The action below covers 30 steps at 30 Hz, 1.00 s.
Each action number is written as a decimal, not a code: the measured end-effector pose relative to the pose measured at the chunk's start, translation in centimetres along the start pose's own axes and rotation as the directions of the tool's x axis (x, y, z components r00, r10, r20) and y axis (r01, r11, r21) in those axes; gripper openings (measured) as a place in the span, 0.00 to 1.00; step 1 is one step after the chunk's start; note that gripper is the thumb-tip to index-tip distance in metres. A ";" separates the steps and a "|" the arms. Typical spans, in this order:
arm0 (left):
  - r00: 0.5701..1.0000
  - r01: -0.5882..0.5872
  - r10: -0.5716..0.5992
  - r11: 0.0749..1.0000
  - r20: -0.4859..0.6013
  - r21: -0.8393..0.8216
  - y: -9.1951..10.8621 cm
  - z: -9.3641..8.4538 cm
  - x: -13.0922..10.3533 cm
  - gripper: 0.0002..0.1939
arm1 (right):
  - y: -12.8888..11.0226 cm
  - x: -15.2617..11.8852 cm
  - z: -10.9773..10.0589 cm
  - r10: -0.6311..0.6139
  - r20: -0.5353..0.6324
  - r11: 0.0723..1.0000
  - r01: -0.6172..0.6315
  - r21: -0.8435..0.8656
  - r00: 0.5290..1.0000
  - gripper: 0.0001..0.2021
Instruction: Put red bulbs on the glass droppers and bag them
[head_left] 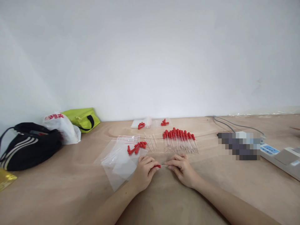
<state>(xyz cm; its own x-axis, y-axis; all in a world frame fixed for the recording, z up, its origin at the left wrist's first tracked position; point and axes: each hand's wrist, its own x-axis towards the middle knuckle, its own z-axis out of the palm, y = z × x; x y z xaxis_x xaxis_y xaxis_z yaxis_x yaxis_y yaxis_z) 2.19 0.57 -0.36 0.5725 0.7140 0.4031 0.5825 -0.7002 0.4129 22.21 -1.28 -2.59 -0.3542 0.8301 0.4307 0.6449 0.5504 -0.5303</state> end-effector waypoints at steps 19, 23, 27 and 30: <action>0.995 -0.096 0.094 0.995 0.032 0.039 0.2 0.2 0.0 0.11 | -0.3 0.4 -0.6 -0.128 0.030 0.985 0.131 -0.112 0.991 0.14; 0.996 -0.093 0.093 0.994 0.013 0.051 0.1 0.2 -0.1 0.11 | -0.5 0.4 -0.5 -0.170 0.001 0.973 0.168 -0.159 0.986 0.13; 0.995 -0.105 0.104 0.993 0.010 0.060 0.1 0.2 -0.1 0.12 | -0.5 0.4 -0.2 -0.203 0.019 0.947 0.202 -0.249 0.979 0.13; 0.994 -0.105 0.106 0.992 -0.006 0.072 0.2 0.2 -0.2 0.11 | -0.7 0.4 0.0 -0.208 0.043 0.936 0.212 -0.280 0.977 0.13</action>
<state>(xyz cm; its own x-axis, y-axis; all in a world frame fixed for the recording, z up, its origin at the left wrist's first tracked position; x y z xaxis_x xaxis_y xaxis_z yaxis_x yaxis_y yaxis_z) 2.25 0.31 -0.51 0.6277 0.6356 0.4495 0.5588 -0.7699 0.3082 21.65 -1.30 -2.07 -0.5095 0.7006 0.4995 0.7186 0.6658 -0.2009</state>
